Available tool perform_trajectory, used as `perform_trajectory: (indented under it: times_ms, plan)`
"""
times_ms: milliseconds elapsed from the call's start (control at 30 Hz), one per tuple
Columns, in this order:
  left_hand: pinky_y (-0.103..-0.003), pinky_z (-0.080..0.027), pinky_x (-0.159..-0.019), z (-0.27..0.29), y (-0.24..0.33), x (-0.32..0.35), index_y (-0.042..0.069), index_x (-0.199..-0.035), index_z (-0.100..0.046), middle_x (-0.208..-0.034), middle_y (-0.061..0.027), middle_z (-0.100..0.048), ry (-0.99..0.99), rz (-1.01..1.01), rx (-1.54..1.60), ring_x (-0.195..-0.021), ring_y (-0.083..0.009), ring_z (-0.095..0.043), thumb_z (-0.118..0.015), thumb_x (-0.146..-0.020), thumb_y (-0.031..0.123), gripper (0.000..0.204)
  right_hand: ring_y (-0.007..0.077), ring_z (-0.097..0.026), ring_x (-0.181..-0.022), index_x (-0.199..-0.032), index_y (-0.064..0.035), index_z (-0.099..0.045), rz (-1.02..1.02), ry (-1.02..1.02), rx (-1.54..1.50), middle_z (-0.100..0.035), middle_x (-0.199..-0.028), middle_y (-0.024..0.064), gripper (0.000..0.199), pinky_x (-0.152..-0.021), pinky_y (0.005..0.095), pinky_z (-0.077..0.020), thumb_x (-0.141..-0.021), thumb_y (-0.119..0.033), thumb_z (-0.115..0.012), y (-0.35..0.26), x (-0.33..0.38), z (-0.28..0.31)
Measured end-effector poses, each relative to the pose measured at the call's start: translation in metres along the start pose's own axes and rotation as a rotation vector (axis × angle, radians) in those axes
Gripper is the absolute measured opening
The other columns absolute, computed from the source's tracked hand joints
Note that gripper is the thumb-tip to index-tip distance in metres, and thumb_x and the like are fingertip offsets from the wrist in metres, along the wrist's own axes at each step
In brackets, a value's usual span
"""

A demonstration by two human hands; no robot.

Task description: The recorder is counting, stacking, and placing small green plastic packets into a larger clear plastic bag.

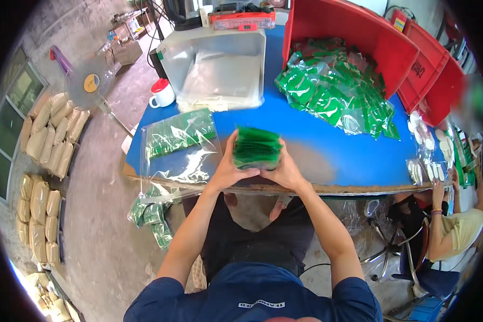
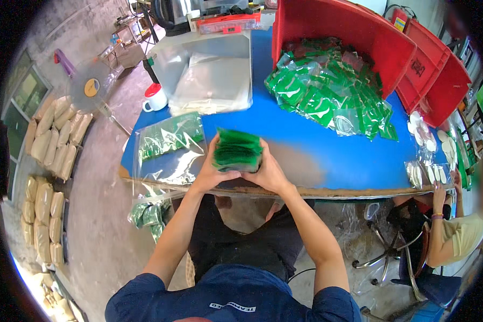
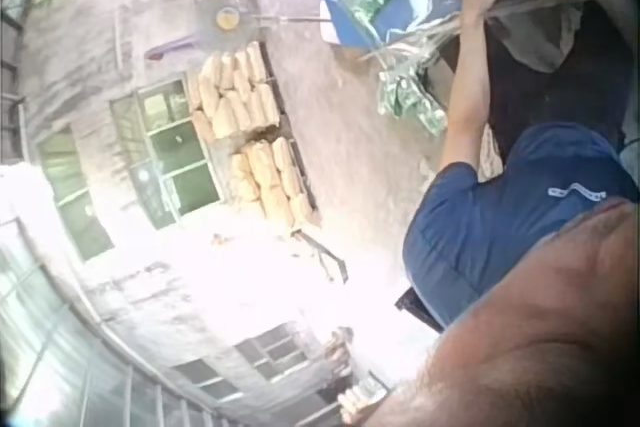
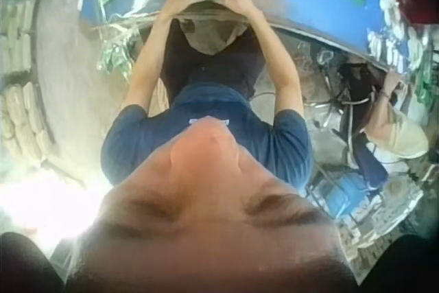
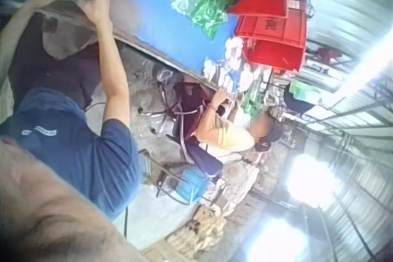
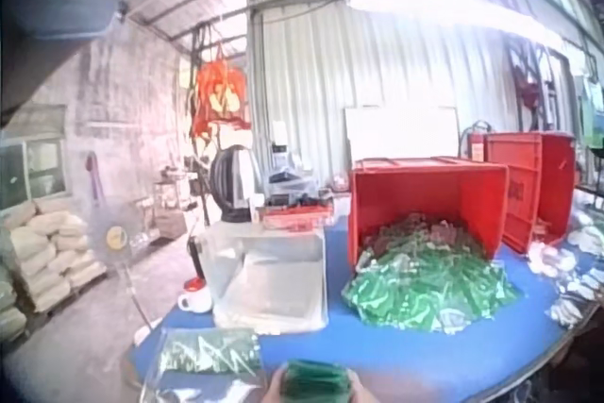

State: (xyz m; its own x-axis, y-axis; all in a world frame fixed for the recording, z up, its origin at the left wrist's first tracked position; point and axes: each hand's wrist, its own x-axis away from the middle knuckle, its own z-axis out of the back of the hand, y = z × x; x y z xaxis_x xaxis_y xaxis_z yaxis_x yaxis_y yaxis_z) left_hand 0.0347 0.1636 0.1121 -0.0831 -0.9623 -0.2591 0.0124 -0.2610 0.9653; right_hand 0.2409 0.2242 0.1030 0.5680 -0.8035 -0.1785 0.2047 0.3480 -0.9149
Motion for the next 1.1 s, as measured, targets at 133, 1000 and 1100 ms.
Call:
perform_trajectory:
  times_ms: [133,1000,1100]
  plan:
    - [-0.038,-0.034,-0.113,0.002,-0.002,-0.006,0.016,-0.159,-0.008,-0.151,-0.0126,-0.034,0.050,0.036,0.145,-0.139,-0.0233,-0.036,-0.087,-0.067,0.001,0.123,0.0376,-0.050,-0.129,-0.150,-0.0060,-0.023,0.110,0.046,0.128,-0.049,-0.140,0.0226,0.108,-0.106,0.0440,-0.0425,-0.066,-0.025,-0.089,-0.007,-0.006,0.000]
    - [-0.038,-0.031,-0.114,0.004,-0.007,-0.004,0.005,-0.151,-0.027,-0.151,-0.0147,-0.034,0.087,0.104,-0.088,-0.138,-0.0247,-0.036,-0.094,-0.061,0.016,0.113,0.0414,-0.049,-0.126,-0.142,-0.0011,-0.033,0.060,-0.091,0.282,-0.051,-0.132,0.0236,0.102,-0.105,0.0478,-0.0420,-0.061,-0.024,-0.090,0.012,-0.013,0.004]
    - [-0.037,-0.034,-0.112,0.013,-0.021,0.008,0.005,-0.149,-0.031,-0.142,-0.0117,-0.044,0.029,0.028,-0.323,-0.133,-0.0214,-0.043,-0.095,-0.060,0.014,0.110,0.0416,-0.054,-0.121,-0.142,-0.0001,-0.033,0.009,-0.111,0.297,-0.056,-0.127,0.0242,0.100,-0.101,0.0476,-0.0453,-0.062,-0.024,-0.089,0.001,-0.012,-0.004]
